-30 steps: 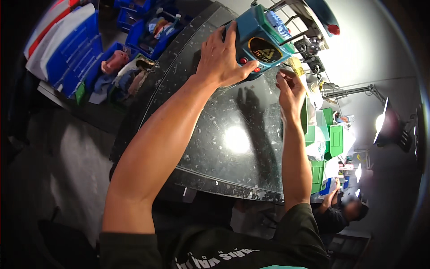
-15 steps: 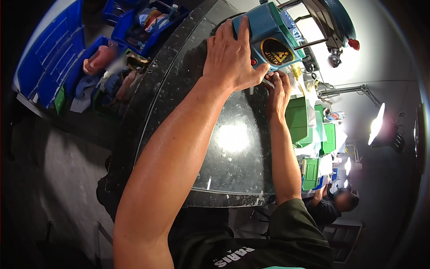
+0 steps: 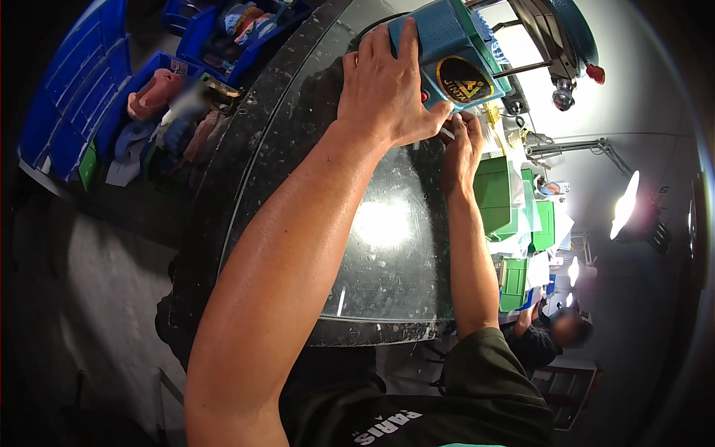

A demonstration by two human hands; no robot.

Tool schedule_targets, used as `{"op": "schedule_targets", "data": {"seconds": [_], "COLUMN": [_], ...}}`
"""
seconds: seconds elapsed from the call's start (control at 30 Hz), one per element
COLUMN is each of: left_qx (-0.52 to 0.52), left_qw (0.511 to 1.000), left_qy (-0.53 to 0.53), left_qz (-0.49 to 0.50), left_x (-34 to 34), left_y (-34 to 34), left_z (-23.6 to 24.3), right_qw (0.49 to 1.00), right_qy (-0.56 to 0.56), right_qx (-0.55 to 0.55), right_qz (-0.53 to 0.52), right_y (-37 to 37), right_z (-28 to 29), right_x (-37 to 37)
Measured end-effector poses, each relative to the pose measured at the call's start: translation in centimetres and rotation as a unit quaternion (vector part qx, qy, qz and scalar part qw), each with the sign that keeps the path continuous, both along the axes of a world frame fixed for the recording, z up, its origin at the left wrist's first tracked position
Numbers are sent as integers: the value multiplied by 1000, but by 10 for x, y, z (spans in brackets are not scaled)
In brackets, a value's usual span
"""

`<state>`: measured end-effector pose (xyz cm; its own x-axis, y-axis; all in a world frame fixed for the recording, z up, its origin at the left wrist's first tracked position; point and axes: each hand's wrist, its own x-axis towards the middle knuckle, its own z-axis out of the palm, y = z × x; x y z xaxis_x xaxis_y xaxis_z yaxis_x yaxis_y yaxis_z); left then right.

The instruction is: The person operates a dental pindex machine to drill holes in a dental model, using their hands to position the model and activate the machine's drilling mechanism.

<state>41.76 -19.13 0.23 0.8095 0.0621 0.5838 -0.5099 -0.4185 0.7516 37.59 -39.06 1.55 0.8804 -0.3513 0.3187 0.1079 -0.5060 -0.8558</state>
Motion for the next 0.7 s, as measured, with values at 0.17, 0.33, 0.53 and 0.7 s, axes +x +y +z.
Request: {"op": "schedule_targets", "data": {"seconds": [0.17, 0.33, 0.53, 0.7], "left_qx": [26, 45, 45, 64], "left_qw": [1000, 999, 998, 997], "left_qy": [-3, 7, 4, -2], "left_qz": [-3, -18, -37, -52], "left_x": [0, 2, 2, -2], "left_y": [3, 10, 11, 12], "left_z": [0, 3, 10, 12], "right_qw": [1000, 998, 995, 995], "right_qy": [-9, -32, -41, -37], "right_qx": [-2, -44, -84, -64], "right_qz": [-17, -24, -43, -61], "right_y": [2, 1, -4, 7], "right_z": [-1, -5, -11, -3], "right_x": [3, 8, 10, 2]}}
